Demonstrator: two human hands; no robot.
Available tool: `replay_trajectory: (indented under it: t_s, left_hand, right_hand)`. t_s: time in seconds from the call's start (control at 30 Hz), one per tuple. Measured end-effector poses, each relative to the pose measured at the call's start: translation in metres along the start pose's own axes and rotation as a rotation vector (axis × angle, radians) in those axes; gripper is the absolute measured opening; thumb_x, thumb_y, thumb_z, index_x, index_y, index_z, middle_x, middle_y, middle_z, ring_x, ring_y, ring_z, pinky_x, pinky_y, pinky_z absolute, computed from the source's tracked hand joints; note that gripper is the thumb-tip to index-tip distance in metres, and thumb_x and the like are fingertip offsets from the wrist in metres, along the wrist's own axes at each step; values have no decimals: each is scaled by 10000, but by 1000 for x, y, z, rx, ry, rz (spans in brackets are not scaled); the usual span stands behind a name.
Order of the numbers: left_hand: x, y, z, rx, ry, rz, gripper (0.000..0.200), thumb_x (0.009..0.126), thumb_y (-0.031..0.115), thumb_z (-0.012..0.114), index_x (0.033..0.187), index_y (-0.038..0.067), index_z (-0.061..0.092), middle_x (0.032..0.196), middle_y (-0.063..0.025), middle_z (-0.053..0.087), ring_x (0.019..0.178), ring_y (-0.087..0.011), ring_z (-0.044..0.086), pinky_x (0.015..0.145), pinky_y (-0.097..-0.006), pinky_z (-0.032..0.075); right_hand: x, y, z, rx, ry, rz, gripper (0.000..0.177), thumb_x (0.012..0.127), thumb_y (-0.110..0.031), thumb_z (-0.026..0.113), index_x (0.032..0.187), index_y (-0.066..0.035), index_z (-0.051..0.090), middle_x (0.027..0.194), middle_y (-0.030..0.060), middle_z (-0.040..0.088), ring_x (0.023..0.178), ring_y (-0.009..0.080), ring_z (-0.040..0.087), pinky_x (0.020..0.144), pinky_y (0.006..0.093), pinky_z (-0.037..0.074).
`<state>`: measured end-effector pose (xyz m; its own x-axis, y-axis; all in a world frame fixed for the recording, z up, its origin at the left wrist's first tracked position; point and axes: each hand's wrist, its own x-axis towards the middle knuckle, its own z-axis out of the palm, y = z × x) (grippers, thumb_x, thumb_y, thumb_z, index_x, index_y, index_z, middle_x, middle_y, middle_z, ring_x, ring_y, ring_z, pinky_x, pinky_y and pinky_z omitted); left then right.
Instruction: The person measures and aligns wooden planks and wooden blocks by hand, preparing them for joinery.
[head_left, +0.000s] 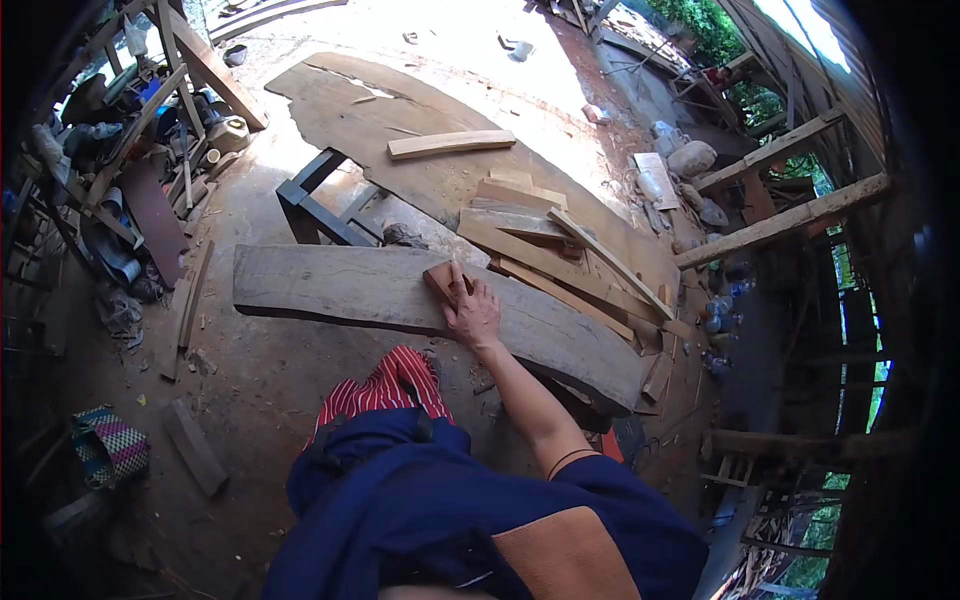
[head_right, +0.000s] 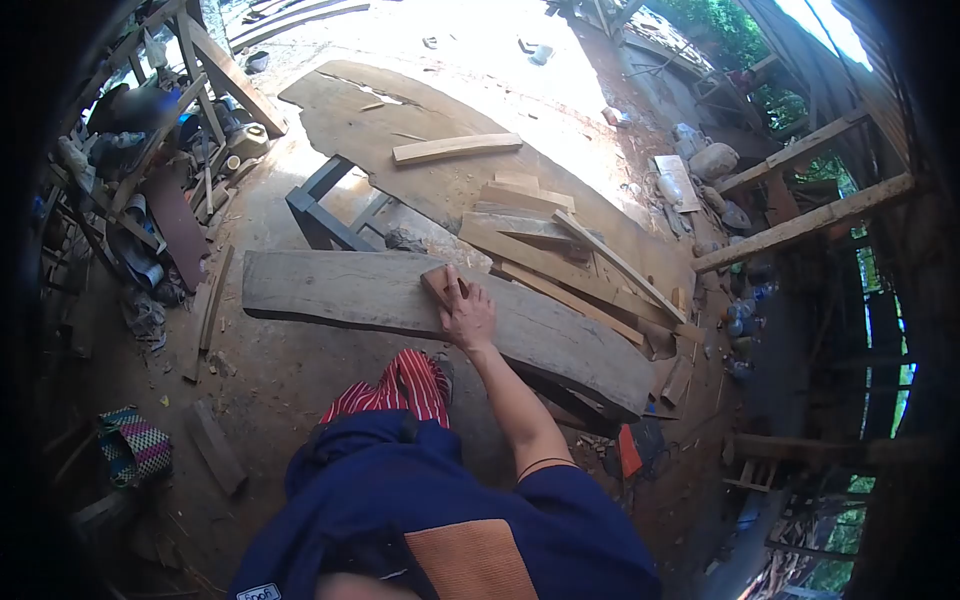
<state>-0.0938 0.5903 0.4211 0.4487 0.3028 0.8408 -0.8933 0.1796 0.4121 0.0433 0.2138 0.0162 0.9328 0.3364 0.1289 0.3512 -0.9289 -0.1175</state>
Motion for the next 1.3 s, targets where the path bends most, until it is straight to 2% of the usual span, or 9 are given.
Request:
replay_trajectory:
  t_s: [0.3, 0.37, 0.47, 0.73, 0.87, 0.97, 1.07, 1.2, 1.3]
  left_hand:
    - [21, 5, -14, 154, 31, 104, 479, 1023, 369, 315, 1321, 10, 429, 1255, -185, 548, 1082, -263, 592, 955, -414, 476]
    - [28, -15, -12, 148, 45, 182, 477, 1024, 369, 315, 1326, 16, 422, 1258, -181, 546, 1084, -261, 589, 957, -413, 473]
    - [32, -46, -9, 161, 96, 322, 474, 1024, 370, 314, 1334, 24, 411, 1263, -175, 542, 1087, -258, 586, 959, -412, 470]
    - [35, -127, 6, 344, 231, 548, 469, 1026, 372, 313, 1356, 45, 382, 1275, -158, 531, 1096, -250, 577, 967, -409, 460]
    - [72, -113, 2, 526, 102, 374, 468, 1027, 373, 313, 1366, 56, 367, 1282, -150, 526, 1100, -246, 573, 971, -408, 455]
    - [80, -121, 6, 626, 78, 399, 467, 1027, 374, 312, 1375, 64, 356, 1286, -144, 522, 1103, -243, 570, 974, -407, 451]
    - [96, -125, 13, 712, 25, 409, 467, 1028, 375, 312, 1383, 72, 345, 1291, -138, 518, 1106, -240, 566, 976, -406, 448]
    - [118, -119, 26, 834, -53, 457, 468, 1029, 376, 311, 1393, 83, 330, 1297, -129, 513, 1111, -236, 562, 980, -404, 443]
    - [128, -104, 36, 945, -100, 524, 469, 1029, 376, 311, 1401, 91, 319, 1302, -123, 509, 1114, -233, 559, 983, -403, 439]
  right_hand:
    - [7, -4, -19, 49, -66, 18, 874, 766, -446, 674, 1505, -252, 249, 1058, 158, 528, 982, 317, 523, 822, 448, 429]
    - [12, 7, -19, 120, -172, -5, 776, 857, -540, 556, 1506, -250, 247, 1111, 168, 532, 1011, 335, 517, 843, 458, 433]
    - [29, 19, -23, 308, -277, -51, 676, 917, -482, 518, 1482, -173, 315, 1154, 171, 506, 1062, 338, 493, 955, 437, 396]
    - [129, 19, -5, 315, -196, -267, 598, 909, -391, 566, 1434, -162, 396, 1166, 151, 504, 1051, 322, 499, 920, 418, 417]
    - [187, 17, 0, 400, -206, -300, 553, 898, -323, 580, 1400, -139, 438, 1132, 159, 510, 1040, 319, 498, 893, 416, 424]
    - [244, 26, 44, 423, -178, -248, 552, 886, -290, 582, 1394, -127, 441, 1125, 169, 509, 1034, 331, 498, 917, 430, 423]
    - [314, 32, 67, 309, -100, -202, 646, 805, -161, 590, 1422, -139, 398, 1190, 172, 494, 1071, 337, 493, 909, 429, 427]
    - [383, 40, 103, 5, -59, -158, 700, 819, -160, 583, 1463, -180, 311, 1303, 133, 469, 1249, 298, 421, 988, 450, 377]
    - [407, 48, 107, -111, -391, -139, 572, 882, -210, 548, 1426, -243, 375, 1350, 78, 467, 1295, 247, 404, 1045, 466, 331]
